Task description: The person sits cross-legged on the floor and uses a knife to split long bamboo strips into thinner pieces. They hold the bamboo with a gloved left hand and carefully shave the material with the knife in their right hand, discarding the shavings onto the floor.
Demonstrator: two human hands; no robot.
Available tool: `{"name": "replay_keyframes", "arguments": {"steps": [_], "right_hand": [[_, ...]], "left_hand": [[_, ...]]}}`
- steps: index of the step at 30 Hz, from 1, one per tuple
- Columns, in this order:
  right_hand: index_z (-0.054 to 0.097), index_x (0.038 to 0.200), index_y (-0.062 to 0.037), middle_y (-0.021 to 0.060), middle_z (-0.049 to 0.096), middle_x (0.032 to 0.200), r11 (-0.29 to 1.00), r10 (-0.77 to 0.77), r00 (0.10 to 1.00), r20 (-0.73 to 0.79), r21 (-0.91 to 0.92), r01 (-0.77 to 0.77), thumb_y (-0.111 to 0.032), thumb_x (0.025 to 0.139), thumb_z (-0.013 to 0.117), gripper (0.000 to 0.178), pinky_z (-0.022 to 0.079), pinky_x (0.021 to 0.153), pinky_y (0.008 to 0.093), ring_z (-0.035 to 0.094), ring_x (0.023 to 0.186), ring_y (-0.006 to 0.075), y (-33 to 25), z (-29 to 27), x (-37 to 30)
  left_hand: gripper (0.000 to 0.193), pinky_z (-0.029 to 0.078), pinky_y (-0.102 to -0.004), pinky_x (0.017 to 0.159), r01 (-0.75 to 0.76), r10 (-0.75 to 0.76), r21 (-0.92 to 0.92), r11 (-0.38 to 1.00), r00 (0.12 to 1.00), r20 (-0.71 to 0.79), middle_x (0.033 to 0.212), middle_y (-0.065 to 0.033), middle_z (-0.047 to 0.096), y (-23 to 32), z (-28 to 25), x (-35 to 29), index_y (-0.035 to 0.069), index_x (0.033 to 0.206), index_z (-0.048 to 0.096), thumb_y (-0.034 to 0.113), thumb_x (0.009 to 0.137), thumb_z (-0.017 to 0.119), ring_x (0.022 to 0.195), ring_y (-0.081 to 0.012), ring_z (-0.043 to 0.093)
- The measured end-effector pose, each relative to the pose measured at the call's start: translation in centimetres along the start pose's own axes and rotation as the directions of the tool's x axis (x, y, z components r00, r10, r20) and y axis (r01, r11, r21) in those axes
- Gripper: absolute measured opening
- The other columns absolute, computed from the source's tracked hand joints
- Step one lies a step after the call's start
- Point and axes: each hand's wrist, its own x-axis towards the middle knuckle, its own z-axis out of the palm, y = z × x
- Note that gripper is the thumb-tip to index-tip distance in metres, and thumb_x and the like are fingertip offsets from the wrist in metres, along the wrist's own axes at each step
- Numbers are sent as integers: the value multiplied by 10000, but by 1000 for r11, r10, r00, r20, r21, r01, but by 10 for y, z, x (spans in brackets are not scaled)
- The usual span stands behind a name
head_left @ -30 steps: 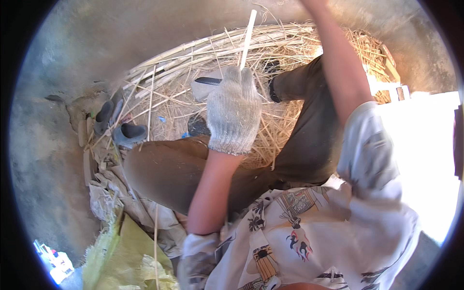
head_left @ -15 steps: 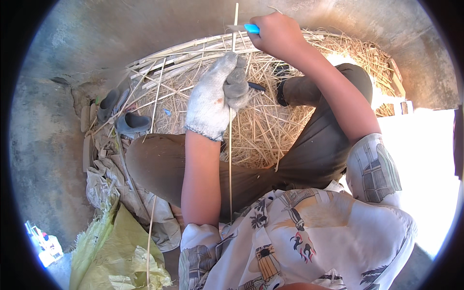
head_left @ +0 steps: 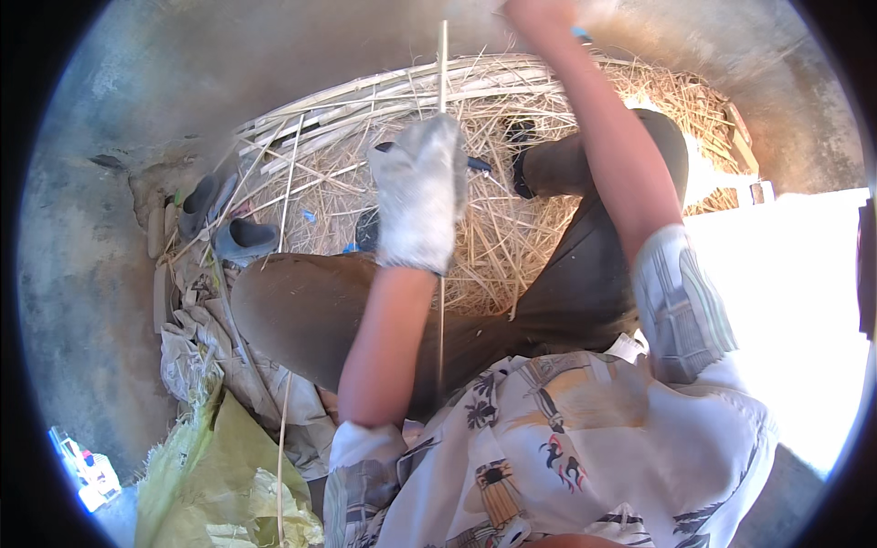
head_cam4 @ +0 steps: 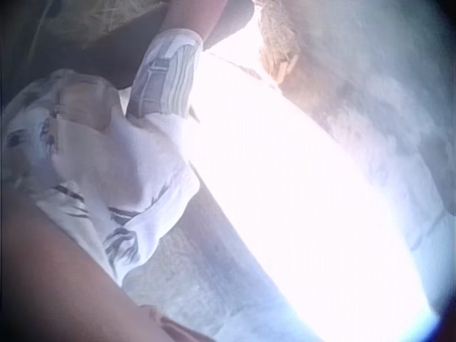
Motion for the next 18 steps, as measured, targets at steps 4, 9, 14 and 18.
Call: {"name": "replay_keyframes", "arguments": {"steps": [4, 9, 14, 18], "right_hand": [[704, 778, -2, 280, 662, 769, 995, 77, 990, 114, 52, -83, -121, 804, 609, 154, 531, 690, 514, 675, 751, 438, -11, -47, 51], [696, 779, -13, 230, 677, 749, 948, -318, 792, 521, 182, 260, -131, 809, 625, 140, 545, 656, 494, 677, 721, 414, -94, -91, -27], [714, 789, -83, 167, 676, 688, 905, -405, 693, 596, 154, 396, -201, 834, 665, 135, 556, 604, 476, 677, 655, 368, -100, -72, -46], [717, 809, -87, 159, 678, 693, 901, -403, 681, 612, 135, 413, -212, 832, 674, 134, 557, 614, 474, 679, 665, 363, -94, -69, -53]], "left_hand": [[206, 287, -214, 374, -9, 6, -67, 998, 998, -55, 580, 59, 521, 5, 5, 4, 51, 972, 698, 245, 1002, 636, 427, -25, 407], [244, 354, -216, 420, -85, 85, -14, 996, 996, 23, 671, 39, 566, -8, -9, 24, 53, 1008, 691, 293, 986, 653, 497, -49, 484], [263, 417, -263, 429, -90, 109, 160, 983, 987, -115, 693, 2, 562, 1, -8, 21, 28, 1001, 671, 286, 983, 624, 527, -92, 515], [264, 409, -281, 419, -66, 80, 165, 984, 994, -80, 675, -15, 559, 9, -11, 16, 24, 965, 675, 278, 985, 607, 518, -104, 514]]}}
